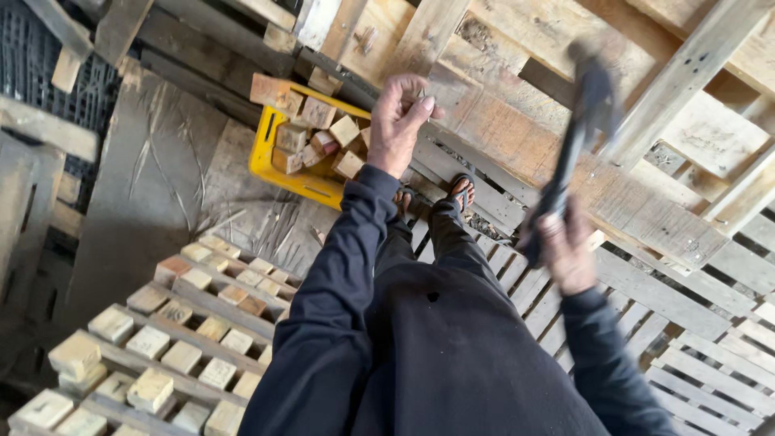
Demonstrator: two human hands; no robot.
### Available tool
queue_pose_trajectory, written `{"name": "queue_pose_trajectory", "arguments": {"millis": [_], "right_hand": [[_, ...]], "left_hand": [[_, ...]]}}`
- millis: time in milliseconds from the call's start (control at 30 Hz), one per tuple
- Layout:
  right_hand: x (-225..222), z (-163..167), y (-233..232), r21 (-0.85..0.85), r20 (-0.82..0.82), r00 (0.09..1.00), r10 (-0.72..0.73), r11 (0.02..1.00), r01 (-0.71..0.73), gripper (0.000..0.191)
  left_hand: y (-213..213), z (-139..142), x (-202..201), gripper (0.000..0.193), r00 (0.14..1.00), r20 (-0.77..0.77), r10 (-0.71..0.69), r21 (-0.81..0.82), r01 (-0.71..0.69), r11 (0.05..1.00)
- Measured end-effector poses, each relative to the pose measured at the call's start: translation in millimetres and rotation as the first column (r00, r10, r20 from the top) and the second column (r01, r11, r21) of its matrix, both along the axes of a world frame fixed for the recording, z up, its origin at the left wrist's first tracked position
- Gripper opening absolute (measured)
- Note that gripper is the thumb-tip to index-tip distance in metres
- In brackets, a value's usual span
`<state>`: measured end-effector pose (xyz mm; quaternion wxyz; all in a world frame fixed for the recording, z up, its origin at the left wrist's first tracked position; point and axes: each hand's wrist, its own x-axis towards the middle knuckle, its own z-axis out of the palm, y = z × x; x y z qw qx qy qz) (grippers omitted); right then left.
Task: The person uses a hammer to drive nails into wooden pallets, securing small wooden blocks in place. They repeatedly pick up nails from a container, position them, and hammer them into the pallet structure while standing on stacked pallets.
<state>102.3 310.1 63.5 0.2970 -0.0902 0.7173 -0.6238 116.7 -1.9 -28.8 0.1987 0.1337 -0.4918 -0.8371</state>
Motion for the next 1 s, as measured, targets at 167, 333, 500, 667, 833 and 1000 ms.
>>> {"name": "queue_pose_trajectory", "arguments": {"millis": [167, 333, 500, 667, 833, 1000], "right_hand": [[66.5, -34.9, -15.1, 0.144, 0.212, 0.965, -0.152, 0.982, 0.123, 0.041], [62.8, -61.2, -15.4, 0.368, 0.164, 0.977, -0.137, 0.927, 0.068, 0.04], [54.9, -70.0, -29.7, 0.356, 0.244, 0.952, -0.187, 0.93, 0.091, 0.039], [56.1, -42.2, -28.5, 0.401, 0.216, 0.962, -0.165, 0.914, 0.067, 0.044], [48.3, -13.7, -44.0, 0.097, 0.01, 0.997, -0.078, 0.992, 0.077, 0.047], [26.2, 10.3, -65.9, 0.61, 0.07, 0.996, 0.048, 0.788, -0.081, 0.043]], "left_hand": [[7.6, -36.8, -31.4, 0.011, 0.999, 0.017, -0.033, -0.234, 0.036, 0.972], [25.9, -67.7, -42.9, 0.012, 0.973, -0.009, 0.231, -0.54, -0.199, 0.818], [30.0, -75.1, -44.2, 0.016, 0.949, -0.045, 0.311, -0.601, -0.275, 0.751], [24.4, -68.7, -41.7, 0.013, 0.949, 0.06, 0.311, -0.799, -0.141, 0.584], [22.2, -62.0, -43.4, 0.014, 0.963, -0.031, 0.267, -0.75, -0.199, 0.63], [21.8, -64.8, -42.4, 0.011, 0.968, 0.022, 0.251, -0.787, -0.138, 0.601]]}}
